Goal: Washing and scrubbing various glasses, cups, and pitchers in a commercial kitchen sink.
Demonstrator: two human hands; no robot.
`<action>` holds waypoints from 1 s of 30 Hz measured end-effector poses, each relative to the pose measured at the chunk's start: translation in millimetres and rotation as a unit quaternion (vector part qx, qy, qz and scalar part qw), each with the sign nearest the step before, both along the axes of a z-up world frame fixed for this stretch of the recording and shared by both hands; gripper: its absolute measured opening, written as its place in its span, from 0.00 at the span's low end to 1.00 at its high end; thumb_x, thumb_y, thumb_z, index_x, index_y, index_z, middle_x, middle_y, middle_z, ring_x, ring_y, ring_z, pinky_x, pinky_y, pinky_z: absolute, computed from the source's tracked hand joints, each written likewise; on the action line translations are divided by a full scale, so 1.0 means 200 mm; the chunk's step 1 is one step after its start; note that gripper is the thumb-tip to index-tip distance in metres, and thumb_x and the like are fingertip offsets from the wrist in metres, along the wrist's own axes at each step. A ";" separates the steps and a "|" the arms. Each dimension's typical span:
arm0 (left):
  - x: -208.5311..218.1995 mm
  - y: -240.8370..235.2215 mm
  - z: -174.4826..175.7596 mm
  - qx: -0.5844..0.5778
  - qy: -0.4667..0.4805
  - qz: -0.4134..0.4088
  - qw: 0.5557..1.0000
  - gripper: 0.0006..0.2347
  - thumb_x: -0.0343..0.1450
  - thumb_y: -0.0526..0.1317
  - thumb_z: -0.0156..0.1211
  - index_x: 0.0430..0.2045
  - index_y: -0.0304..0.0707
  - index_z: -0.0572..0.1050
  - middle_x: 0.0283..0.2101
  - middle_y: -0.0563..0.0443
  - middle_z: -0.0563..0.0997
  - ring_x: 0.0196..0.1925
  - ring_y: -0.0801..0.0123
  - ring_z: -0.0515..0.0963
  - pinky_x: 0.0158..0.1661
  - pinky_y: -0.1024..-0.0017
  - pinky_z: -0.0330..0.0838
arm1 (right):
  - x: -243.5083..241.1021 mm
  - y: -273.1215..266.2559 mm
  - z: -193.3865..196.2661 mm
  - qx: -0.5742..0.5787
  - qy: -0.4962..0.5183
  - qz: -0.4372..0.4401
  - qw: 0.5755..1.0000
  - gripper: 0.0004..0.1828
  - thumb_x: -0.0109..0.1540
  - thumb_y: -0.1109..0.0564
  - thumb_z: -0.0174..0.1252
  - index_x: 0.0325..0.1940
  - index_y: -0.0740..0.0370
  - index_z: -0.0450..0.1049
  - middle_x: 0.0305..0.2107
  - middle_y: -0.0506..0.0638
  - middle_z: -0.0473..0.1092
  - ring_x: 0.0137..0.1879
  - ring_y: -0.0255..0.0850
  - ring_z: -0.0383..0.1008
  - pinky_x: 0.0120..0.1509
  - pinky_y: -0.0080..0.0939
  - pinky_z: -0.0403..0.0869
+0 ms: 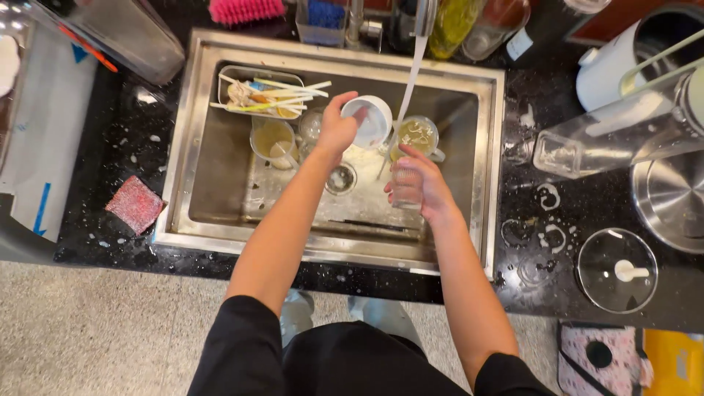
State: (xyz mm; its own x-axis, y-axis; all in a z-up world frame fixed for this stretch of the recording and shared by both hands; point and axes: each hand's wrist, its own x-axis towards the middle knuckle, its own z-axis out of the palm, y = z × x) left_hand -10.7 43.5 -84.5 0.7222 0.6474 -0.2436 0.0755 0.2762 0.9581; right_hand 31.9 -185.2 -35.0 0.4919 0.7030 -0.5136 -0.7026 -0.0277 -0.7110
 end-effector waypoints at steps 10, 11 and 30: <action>0.43 0.15 0.11 -0.145 -0.023 -0.093 0.985 0.17 0.69 0.36 0.63 0.52 0.36 0.74 0.45 0.49 0.83 0.43 0.65 0.83 0.35 0.66 0.73 | -0.05 -0.01 0.06 0.010 -0.014 0.011 1.000 0.42 0.58 0.51 0.61 0.75 0.57 0.56 0.38 0.56 0.71 0.33 0.52 0.78 0.32 0.53 0.79; 0.45 0.15 0.13 -0.147 -0.021 -0.087 0.985 0.17 0.69 0.36 0.64 0.52 0.35 0.74 0.45 0.47 0.84 0.43 0.64 0.83 0.36 0.66 0.74 | -0.04 -0.02 0.07 0.015 -0.014 0.013 1.000 0.41 0.58 0.51 0.61 0.74 0.58 0.57 0.38 0.56 0.71 0.33 0.53 0.78 0.32 0.53 0.79; 0.50 0.21 0.11 -0.179 -0.085 -0.075 0.977 0.15 0.67 0.30 0.55 0.49 0.36 0.73 0.44 0.42 0.81 0.40 0.57 0.81 0.34 0.56 0.77 | -0.03 -0.08 0.13 -0.006 -0.022 0.009 1.000 0.29 0.61 0.48 0.60 0.64 0.60 0.65 0.38 0.56 0.73 0.38 0.51 0.81 0.40 0.55 0.81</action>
